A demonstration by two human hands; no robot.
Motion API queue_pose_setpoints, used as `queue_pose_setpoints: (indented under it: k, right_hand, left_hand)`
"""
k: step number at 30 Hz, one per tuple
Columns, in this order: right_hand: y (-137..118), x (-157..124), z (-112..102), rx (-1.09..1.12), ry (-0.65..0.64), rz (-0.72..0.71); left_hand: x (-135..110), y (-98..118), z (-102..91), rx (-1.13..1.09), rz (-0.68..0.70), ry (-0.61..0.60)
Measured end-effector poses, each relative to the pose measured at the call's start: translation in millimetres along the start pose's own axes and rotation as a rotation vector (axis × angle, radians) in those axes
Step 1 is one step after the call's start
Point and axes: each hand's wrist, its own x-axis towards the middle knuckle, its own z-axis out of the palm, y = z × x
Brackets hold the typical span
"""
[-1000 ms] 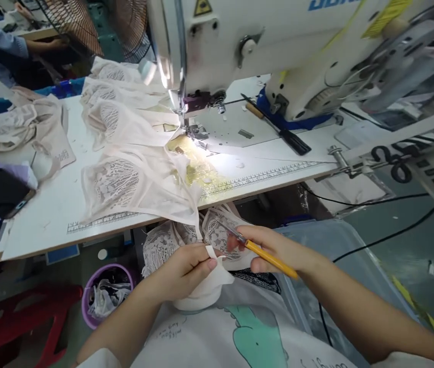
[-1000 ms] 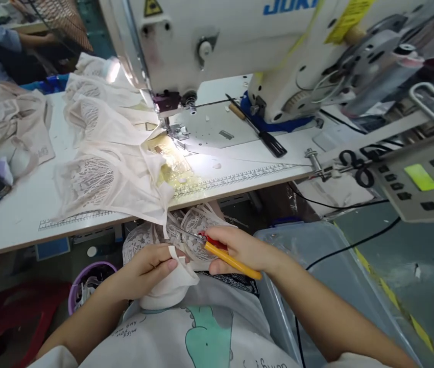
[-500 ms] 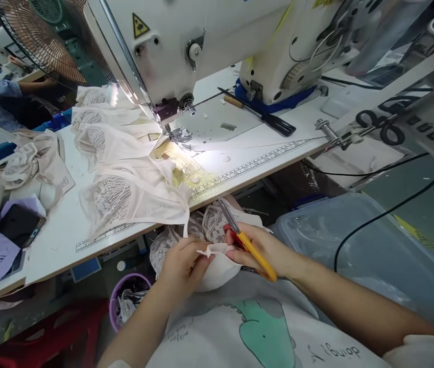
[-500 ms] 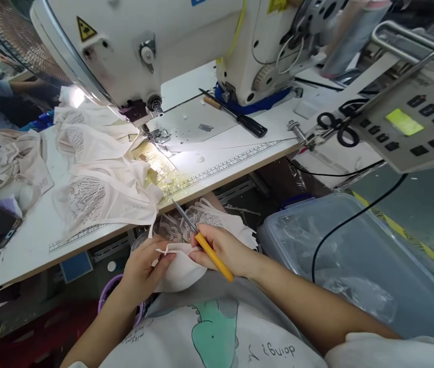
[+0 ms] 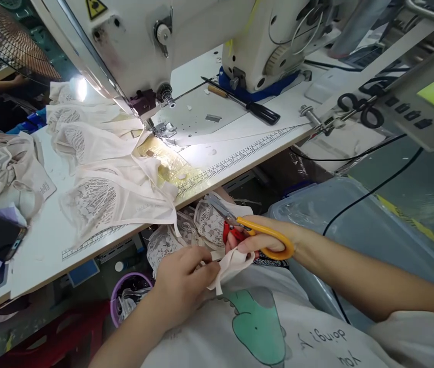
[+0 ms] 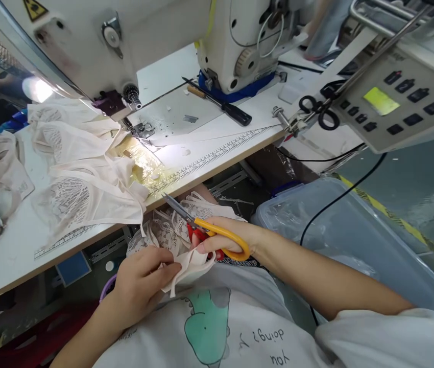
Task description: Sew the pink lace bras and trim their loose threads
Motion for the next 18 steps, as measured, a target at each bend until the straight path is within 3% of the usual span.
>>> queue_pose_setpoints:
  k: [5, 11, 15, 18]
  right_hand:
    - [3, -2, -8, 0.012, -0.062, -0.005]
    - [4, 5, -7, -0.182, 0.022, -0.014]
    - [-3, 12, -3, -0.608, 0.012, 0.074]
    - [-11, 18, 3, -0.943, 0.161, 0.137]
  left_hand:
    - [-2, -2, -3.2, -0.172, -0.073, -0.013]
    - [3, 4, -6.6, -0.068, -0.068, -0.006]
    - [14, 8, -9.6, -0.014, -0.011, 0.020]
    - [18, 9, -5.8, -0.029, 0.016, 0.037]
